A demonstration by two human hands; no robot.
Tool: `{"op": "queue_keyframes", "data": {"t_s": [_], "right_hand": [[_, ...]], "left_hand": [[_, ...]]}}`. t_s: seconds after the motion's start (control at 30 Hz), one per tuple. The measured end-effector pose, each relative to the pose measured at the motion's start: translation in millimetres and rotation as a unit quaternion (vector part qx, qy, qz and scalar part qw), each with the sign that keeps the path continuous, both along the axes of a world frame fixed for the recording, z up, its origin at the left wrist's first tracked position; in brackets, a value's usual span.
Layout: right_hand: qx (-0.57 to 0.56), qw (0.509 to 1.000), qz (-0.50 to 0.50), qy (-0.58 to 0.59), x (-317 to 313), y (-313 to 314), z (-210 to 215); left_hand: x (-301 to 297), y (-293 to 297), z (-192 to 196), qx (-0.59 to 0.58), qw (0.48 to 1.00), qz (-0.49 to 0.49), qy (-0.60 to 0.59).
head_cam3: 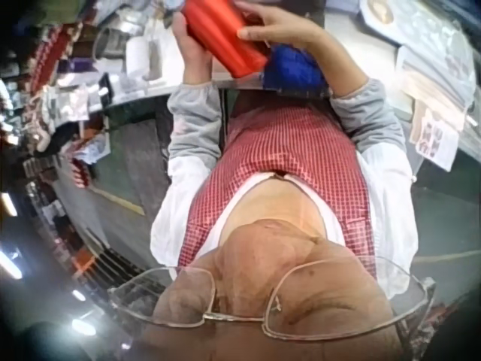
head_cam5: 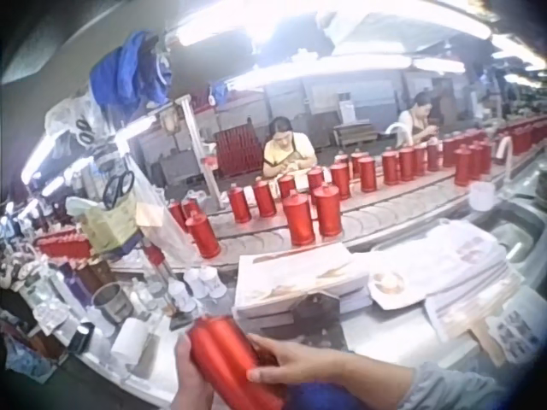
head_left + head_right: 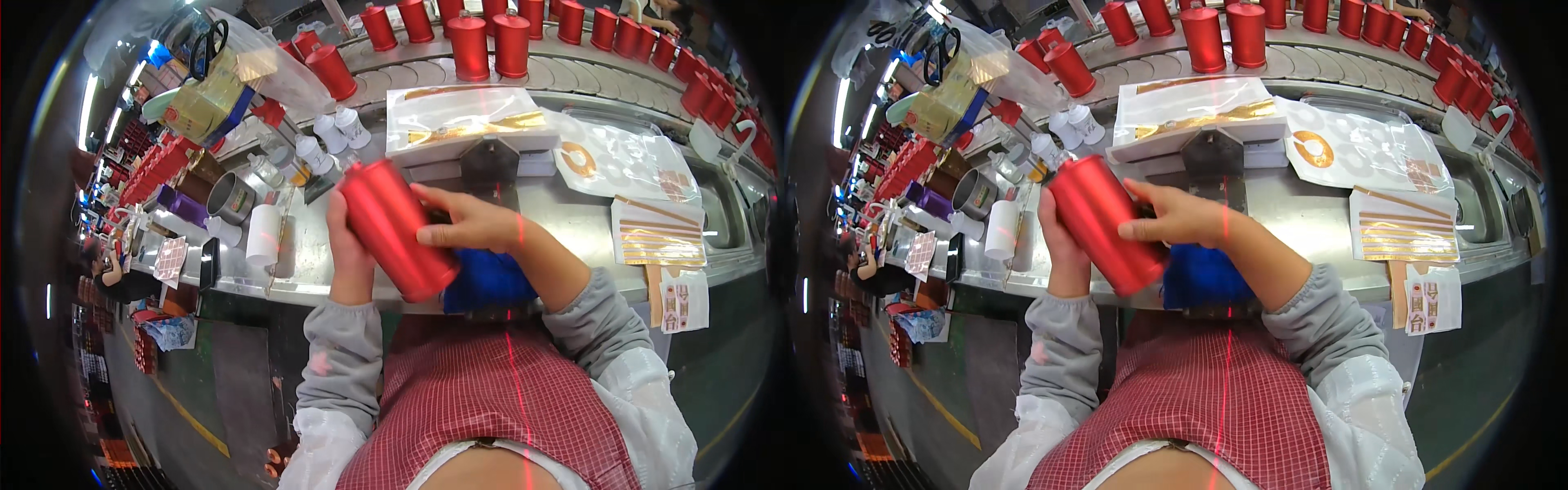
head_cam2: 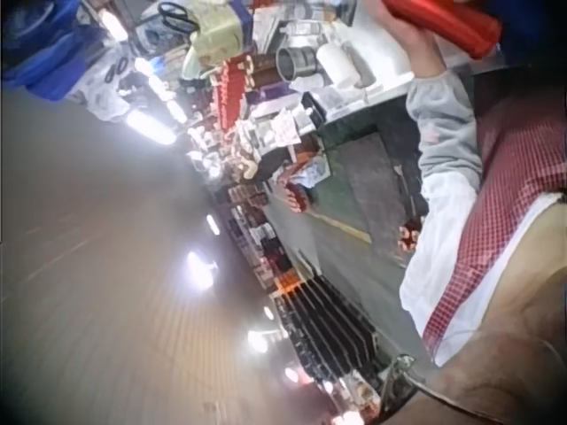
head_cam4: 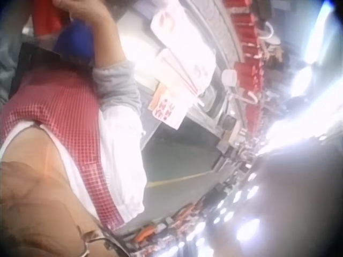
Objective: The person applies gold decorative labels to red cylindrical containers. They align the label, smooth it with a green tool, and then apply a smaller circular sticker to the center of the container. The process is repeated for multiple containers.
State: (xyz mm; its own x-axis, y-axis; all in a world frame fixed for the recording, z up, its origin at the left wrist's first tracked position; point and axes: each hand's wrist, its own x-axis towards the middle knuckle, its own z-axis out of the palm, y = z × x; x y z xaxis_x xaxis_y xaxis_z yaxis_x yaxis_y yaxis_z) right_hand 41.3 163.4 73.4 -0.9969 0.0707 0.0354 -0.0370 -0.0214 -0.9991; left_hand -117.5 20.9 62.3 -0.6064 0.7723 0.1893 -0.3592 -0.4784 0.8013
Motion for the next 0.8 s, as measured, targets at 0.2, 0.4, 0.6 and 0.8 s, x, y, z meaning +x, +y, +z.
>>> {"op": "queue_keyframes", "data": {"t_s": [0.2, 0.4, 0.6, 0.8], "right_hand": [[0.239, 0.960, -0.088, 0.115, 12, -12, -4], [0.435, 0.856, -0.253, 0.121, 28, -40, -15], [0.414, 0.881, -0.194, 0.120, 47, -35, -6], [0.484, 0.819, -0.307, 0.024, 121, 110, 31]], "left_hand": [[20, -17, 14, -0.034, 0.952, 0.021, 0.302], [24, -47, 14, -0.125, 0.940, -0.020, 0.318], [46, -32, 19, -0.221, 0.840, 0.168, 0.466], [30, -47, 19, -0.206, 0.874, 0.110, 0.426]]}}
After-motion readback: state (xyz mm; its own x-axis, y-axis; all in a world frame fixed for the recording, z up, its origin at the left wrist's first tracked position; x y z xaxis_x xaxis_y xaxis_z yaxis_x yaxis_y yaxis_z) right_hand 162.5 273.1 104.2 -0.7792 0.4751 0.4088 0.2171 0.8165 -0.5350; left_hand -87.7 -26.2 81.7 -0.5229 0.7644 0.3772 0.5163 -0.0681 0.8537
